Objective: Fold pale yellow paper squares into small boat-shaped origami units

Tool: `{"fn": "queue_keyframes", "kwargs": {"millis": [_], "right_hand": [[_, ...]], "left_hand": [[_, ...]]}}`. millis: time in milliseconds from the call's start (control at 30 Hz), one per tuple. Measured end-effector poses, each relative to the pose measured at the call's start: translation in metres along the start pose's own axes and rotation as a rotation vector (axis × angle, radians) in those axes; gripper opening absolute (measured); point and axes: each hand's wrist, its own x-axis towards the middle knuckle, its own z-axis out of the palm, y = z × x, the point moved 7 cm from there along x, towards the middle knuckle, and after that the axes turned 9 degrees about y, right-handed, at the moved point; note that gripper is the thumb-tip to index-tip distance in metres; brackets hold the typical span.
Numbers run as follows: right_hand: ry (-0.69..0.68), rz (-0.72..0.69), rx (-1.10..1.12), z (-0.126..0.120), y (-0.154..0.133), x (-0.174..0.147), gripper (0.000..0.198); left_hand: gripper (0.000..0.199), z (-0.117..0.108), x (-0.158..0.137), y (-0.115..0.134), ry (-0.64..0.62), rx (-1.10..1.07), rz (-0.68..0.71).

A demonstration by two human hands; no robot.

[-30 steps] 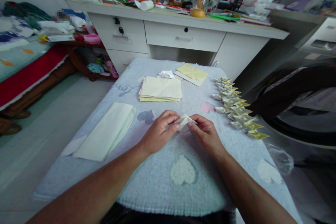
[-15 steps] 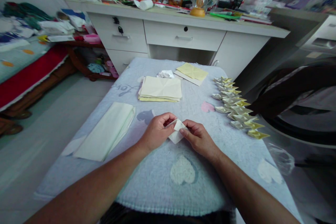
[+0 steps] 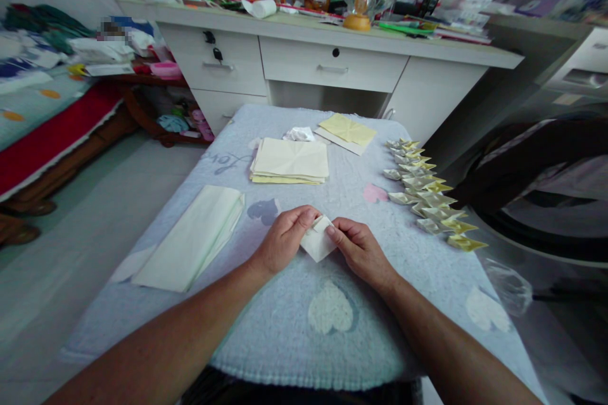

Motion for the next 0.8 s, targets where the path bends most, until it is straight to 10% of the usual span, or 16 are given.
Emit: {"fn": "queue_keyframes", "kwargs": {"millis": [800], "right_hand": [[-0.034,-0.064,-0.040,-0.003,-0.012,0.000,0.033]], "left_hand": [[0.024,-0.011,0.005,-0.002,0.022,-0.120,-0.100]]}}
